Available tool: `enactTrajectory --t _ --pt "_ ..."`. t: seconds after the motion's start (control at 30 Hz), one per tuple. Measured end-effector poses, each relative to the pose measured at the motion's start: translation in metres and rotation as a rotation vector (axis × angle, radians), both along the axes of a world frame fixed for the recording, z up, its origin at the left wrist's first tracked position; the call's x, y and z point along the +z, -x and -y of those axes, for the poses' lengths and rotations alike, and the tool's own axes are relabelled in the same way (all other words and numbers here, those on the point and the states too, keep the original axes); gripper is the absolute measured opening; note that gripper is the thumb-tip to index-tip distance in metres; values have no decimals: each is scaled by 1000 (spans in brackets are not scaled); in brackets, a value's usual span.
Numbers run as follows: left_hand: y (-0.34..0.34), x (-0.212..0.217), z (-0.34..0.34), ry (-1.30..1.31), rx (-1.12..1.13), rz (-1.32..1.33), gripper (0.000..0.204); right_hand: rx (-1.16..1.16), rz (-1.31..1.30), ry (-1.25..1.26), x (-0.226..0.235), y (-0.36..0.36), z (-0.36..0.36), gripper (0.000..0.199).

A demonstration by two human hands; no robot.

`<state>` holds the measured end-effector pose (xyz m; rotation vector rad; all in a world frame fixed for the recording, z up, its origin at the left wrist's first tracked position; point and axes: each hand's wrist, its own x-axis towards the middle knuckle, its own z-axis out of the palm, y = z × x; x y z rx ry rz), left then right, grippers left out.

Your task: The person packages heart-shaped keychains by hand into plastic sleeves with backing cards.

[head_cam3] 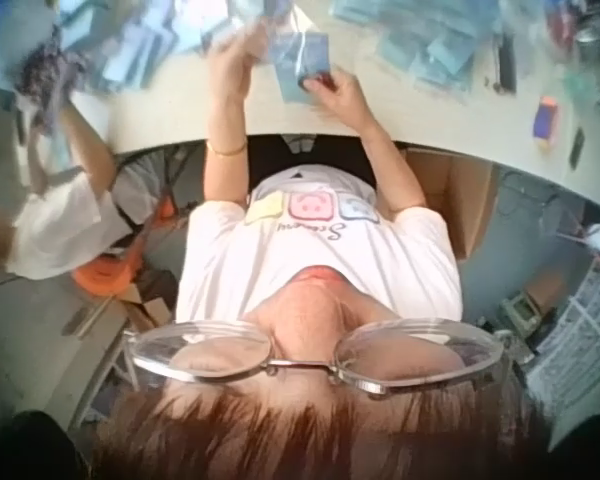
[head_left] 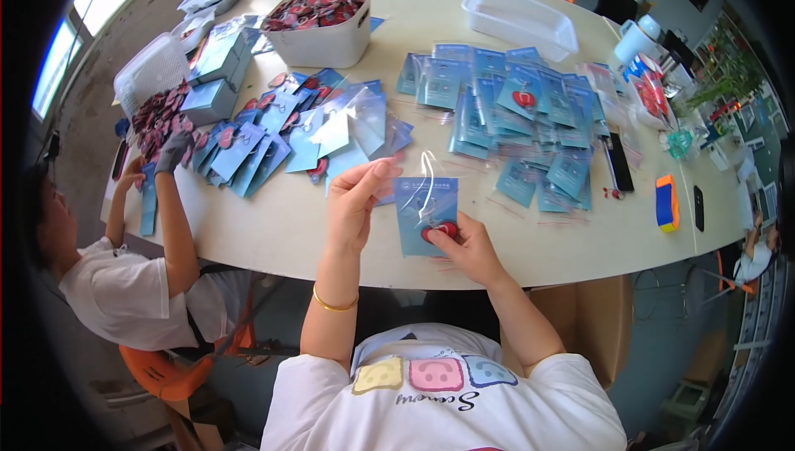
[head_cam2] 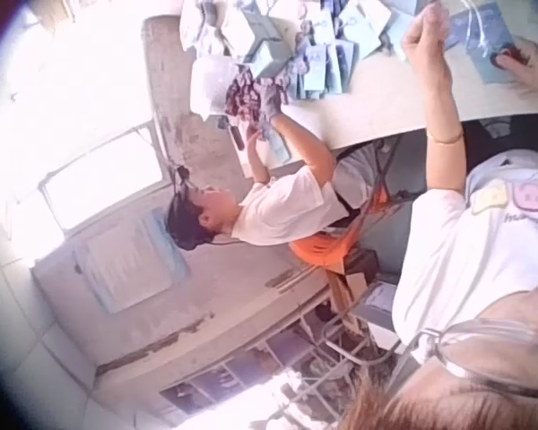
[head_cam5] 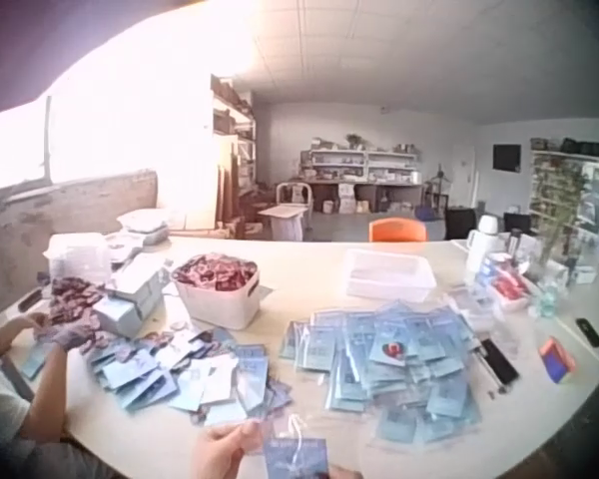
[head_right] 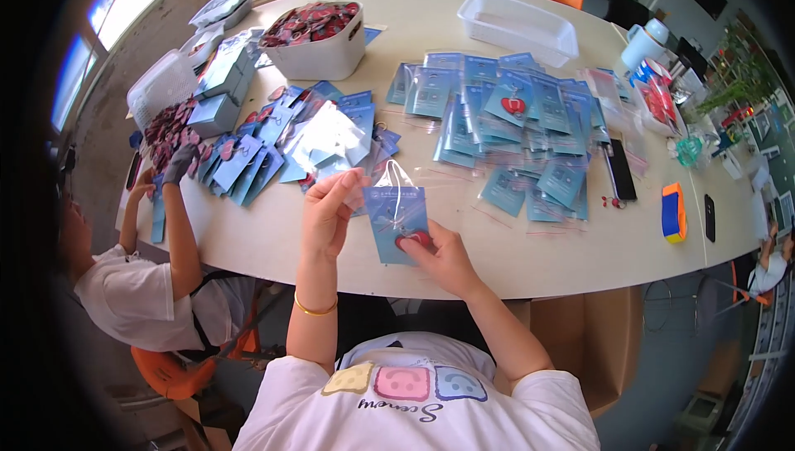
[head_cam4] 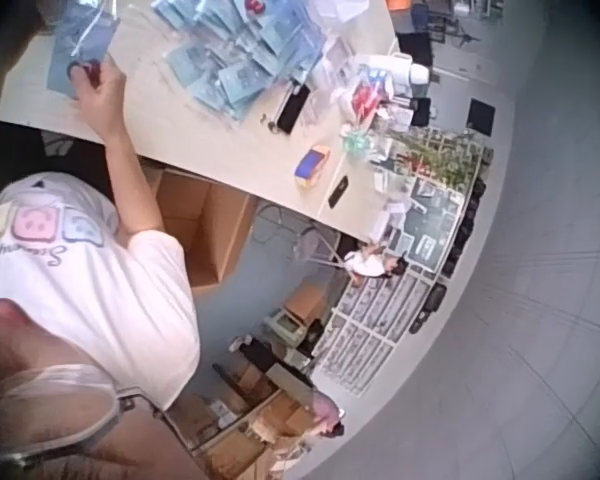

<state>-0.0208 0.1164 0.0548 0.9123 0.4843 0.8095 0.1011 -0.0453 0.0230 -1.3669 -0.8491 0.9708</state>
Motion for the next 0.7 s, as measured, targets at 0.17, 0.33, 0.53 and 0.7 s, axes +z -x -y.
enactTrajectory --t 0.17,0.33,0.53,0.7 --pt "6 -4 -7 -57 63 -25 18 200 -69 -15 4 -11 8 28" --pt "2 -5 -5 -151 -55 -99 14 293 22 -26 0 -24 13 28" --pt "3 -8 -1 -97 20 16 12 238 99 82 6 -24 15 28" --pt "-2 -13 4 -94 3 -75 7 109 -23 -110 -12 -15 13 31"
